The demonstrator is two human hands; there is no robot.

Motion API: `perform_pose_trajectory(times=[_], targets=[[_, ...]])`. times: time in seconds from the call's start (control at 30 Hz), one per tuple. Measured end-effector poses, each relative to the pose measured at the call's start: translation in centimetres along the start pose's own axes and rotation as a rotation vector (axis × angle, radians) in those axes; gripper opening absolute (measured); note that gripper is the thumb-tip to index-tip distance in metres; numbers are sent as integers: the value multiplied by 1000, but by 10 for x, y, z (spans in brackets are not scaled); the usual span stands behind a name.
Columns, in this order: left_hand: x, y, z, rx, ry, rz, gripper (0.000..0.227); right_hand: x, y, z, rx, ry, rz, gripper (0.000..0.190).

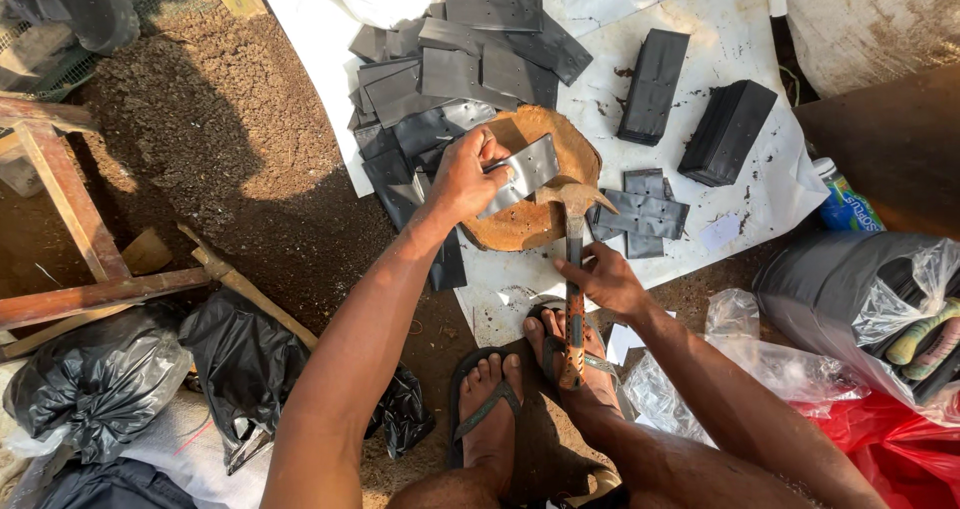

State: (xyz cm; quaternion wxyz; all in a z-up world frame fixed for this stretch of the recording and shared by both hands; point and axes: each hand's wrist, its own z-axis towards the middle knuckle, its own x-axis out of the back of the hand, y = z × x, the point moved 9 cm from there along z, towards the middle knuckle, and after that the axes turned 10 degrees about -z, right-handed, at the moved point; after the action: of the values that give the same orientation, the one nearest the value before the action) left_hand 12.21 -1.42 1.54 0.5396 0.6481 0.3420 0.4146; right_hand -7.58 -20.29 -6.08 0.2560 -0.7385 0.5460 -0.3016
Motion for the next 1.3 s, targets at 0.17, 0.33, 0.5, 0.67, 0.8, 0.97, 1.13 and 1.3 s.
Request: perform_pose_trajectory(times=[0.17,0.33,0.5,0.67,0.8,0.97,1.13,1.3], targets=[[-7,-11,8,71,-61,-20,44,-19,38,-5,-122,-36,408,25],[-13,-26,12,111,-113,-31,39,11,33,-35,-113,224,401,25],[1,-48,19,60,85,499,29,46,19,-44,-98,245,402,21],[-7,-95,15,343,242,-216,27,53,17,-42,-112,284,554,21],[-61,-97,12,453,92,-774,22,53,24,-43,-132,282,627,25],[-69,-69,12,221,210,-527,18,55,37,-48,-153,297,645,26],[-73,-63,6,242,233,-426,16,63,40,-53,-167,313,596,26],[-73,-47,5,101,198,-330,16,66,37,-55,-139,307,598,25]])
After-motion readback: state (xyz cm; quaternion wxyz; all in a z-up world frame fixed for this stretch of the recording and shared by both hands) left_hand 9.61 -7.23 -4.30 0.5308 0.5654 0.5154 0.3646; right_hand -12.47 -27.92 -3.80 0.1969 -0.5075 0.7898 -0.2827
